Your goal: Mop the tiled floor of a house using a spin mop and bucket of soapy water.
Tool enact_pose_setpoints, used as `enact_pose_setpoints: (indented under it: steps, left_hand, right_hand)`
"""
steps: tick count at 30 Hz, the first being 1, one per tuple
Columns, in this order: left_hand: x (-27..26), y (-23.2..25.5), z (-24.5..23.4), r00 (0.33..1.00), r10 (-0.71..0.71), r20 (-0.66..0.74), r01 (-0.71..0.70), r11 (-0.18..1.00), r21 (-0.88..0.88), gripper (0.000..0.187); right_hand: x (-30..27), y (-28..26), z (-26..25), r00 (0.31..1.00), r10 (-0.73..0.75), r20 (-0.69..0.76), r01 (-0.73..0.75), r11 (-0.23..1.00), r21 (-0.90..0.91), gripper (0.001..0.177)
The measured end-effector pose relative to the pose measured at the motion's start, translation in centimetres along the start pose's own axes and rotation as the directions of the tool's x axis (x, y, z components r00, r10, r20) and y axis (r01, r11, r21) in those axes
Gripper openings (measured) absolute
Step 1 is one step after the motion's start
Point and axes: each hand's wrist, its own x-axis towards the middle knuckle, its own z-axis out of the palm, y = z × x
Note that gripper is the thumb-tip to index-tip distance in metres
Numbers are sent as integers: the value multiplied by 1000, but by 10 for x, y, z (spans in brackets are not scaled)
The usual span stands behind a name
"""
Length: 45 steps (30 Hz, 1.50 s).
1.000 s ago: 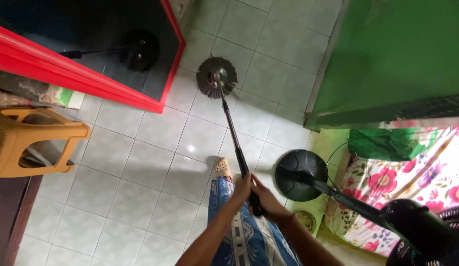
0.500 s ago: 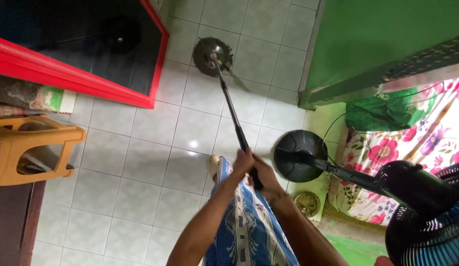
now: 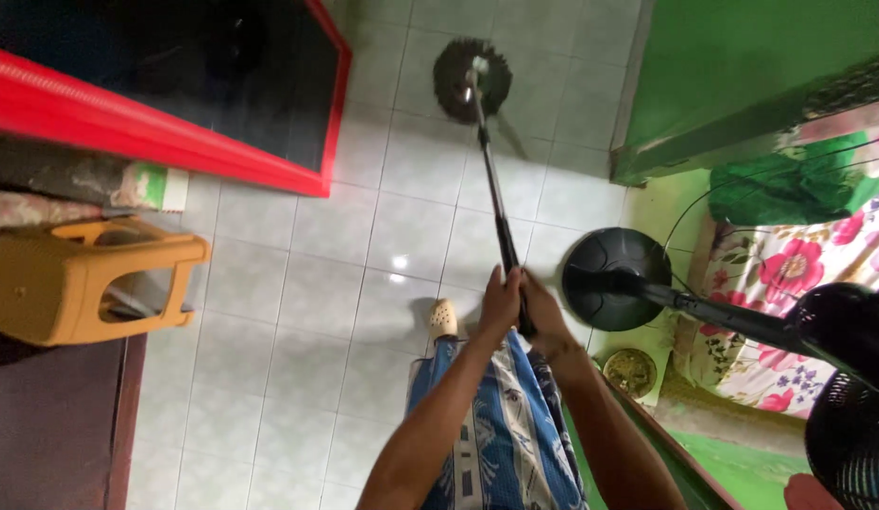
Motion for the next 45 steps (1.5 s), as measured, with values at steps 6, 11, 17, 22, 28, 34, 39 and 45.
enact_pose_setpoints:
  steps: [6,11,17,22,28,34,39,45]
  left_hand:
    - [58,13,4,987,98,131,-132,948,289,82]
    - [13,-35,8,949,20,313,-161,888,430,90]
    - [-96,-83,-25,884,-90,459,-110,914,391,81]
    - [-80,-85,-9,869,-11,495,-152,946,287,72]
    - [40,-67,56,923,209,323,-276,945,176,51]
    - [53,-61,56,926,154,346,-235,950,205,55]
    - [-43,-133,7,908,47,415,-161,956,244,60]
    - [-87,-162,-19,895,-1,447,19,999,-37,40]
  right_hand:
    - [62,12,-5,996,57,-69,-12,849,529,28]
    - [-14,43,-20,866,-493,78,299,386,-873,31]
    - [-120,85,10,934,216,-286,-47,865,500,46]
    - [-95,109,-3,947,159,-279,15,846,534,47]
    - [20,66,-42,942,-2,-337,164,875,455,41]
    - [4,64,-31,943,14,-332,209,751,626,39]
    - [-111,75,14,951,170,-258,7,823,567,47]
    - [-168,62,36,863,426,-272,-241,821,518,56]
